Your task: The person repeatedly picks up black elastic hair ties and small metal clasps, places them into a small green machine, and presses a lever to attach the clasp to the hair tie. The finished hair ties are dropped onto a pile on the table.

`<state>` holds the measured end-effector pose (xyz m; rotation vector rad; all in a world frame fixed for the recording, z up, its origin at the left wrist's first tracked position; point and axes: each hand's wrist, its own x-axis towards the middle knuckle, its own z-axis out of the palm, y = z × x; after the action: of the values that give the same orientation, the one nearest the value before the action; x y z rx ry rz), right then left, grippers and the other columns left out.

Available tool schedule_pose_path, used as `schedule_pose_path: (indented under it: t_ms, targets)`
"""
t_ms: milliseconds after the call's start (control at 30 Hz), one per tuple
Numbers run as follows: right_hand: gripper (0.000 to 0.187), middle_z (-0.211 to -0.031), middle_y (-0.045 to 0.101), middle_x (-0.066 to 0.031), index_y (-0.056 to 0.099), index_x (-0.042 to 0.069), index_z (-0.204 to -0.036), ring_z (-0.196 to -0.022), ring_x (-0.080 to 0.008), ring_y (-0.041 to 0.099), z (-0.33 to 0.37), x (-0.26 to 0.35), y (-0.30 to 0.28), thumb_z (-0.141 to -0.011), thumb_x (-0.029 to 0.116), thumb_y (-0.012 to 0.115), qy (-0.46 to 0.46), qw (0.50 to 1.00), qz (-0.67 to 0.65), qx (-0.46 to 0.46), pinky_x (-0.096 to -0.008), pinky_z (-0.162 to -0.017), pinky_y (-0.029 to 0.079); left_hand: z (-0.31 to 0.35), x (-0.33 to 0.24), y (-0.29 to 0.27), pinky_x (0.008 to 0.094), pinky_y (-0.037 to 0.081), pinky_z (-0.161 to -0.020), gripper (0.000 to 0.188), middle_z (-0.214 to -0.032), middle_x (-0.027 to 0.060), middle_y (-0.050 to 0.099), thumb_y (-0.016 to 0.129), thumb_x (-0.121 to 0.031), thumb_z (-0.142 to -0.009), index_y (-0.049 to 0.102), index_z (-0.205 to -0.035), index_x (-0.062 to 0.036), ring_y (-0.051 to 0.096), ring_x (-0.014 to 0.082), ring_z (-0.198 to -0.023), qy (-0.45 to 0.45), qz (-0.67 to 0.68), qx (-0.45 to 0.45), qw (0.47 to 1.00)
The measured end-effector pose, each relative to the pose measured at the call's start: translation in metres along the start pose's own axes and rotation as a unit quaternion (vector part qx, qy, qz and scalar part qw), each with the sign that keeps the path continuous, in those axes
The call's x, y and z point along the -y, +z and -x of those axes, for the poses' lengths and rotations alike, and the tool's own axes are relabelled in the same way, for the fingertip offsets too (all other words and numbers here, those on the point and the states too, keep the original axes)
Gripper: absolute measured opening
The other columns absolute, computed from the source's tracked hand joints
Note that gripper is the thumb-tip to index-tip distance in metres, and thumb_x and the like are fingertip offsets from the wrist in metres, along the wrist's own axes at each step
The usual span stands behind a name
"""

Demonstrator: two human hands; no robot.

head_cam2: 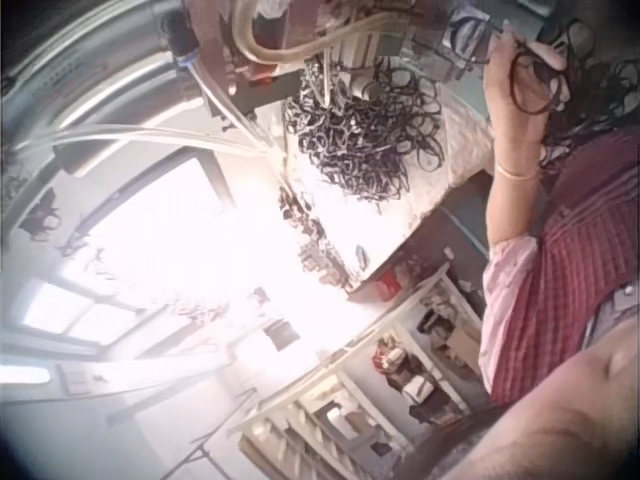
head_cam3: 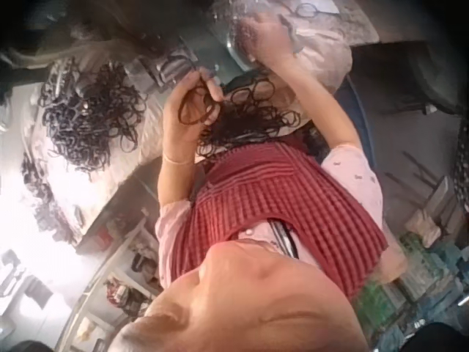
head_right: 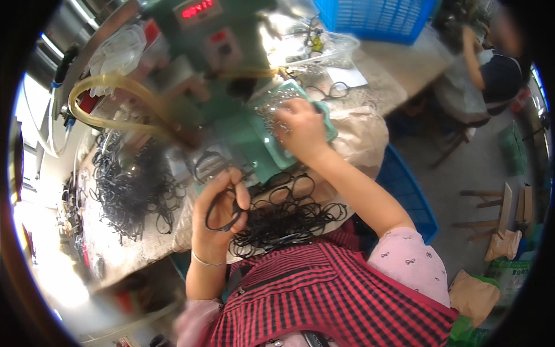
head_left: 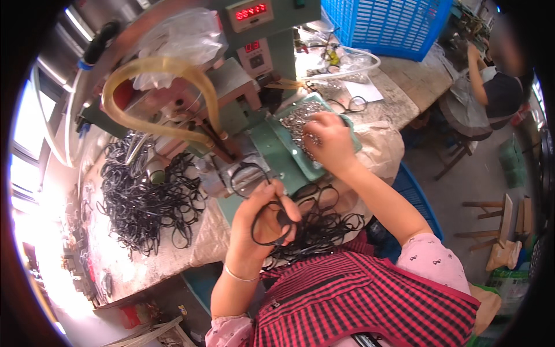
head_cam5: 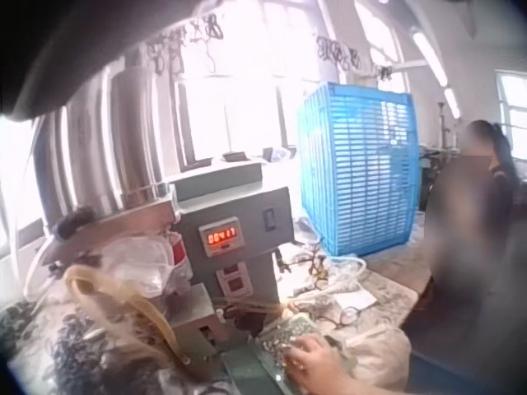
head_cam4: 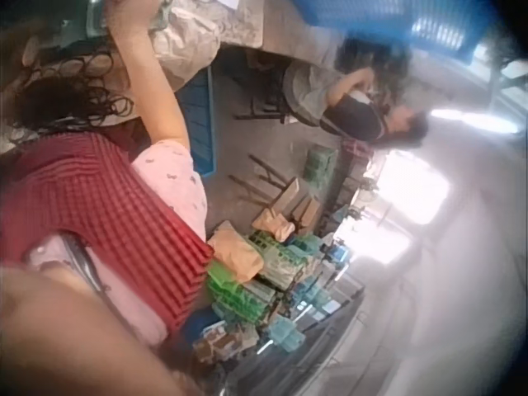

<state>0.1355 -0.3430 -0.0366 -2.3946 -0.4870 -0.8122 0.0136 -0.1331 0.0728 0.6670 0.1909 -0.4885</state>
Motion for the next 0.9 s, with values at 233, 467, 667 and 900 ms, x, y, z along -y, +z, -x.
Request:
schedule_pose_path:
  t_ms: [233,467,667,900]
  targets:
    - [0.018,-0.096,0.069,-0.0138,0.07,0.005,-0.095,-0.094,-0.0352,0.065,-0.033,-0.014,0.011,-0.078,0.005,0.066,-0.098,0.993,-0.062,0.037,-0.0429,-0.077,0.054,0.008,0.002,-0.026,0.0366,0.054,-0.056,0.04,-0.09,0.024,0.07,0.043,-0.041,-0.109,0.053,-0.11,-0.0026,0.067,0.0283,-0.066,-0.031,-0.038,0.09,0.995]
    - [0.013,-0.093,0.069,-0.0012,0.072,0.003,-0.103,-0.084,-0.0106,0.062,0.022,-0.003,-0.008,-0.093,0.005,0.064,0.354,0.808,-0.461,-0.093,-0.0247,-0.08,0.051,0.084,-0.018,-0.092,0.0285,0.054,-0.082,0.005,-0.094,0.007,0.069,0.063,-0.003,-0.096,0.062,-0.101,-0.0002,0.066,0.0146,-0.089,0.272,-0.37,-0.267,0.847]
    - [0.015,-0.094,0.072,-0.0008,0.074,0.001,-0.106,-0.084,-0.0087,0.063,-0.018,0.027,0.025,-0.092,0.004,0.068,0.28,0.835,-0.471,-0.042,-0.0216,-0.078,0.049,0.041,-0.107,-0.114,0.0304,0.05,-0.071,0.011,-0.085,0.0074,0.068,0.071,-0.013,-0.091,0.068,-0.091,-0.002,0.064,0.0196,-0.075,0.43,-0.674,-0.385,0.46]
    - [0.012,-0.09,0.073,-0.0041,0.075,0.002,-0.099,-0.084,-0.0114,0.064,0.011,0.032,-0.021,-0.088,0.003,0.071,0.204,0.949,-0.238,-0.028,-0.0239,-0.078,0.049,-0.027,-0.118,-0.201,0.0483,0.055,-0.075,0.035,-0.089,0.0192,0.073,0.067,-0.038,-0.086,0.071,-0.088,-0.0031,0.07,0.041,-0.087,0.119,-0.751,-0.494,0.422]
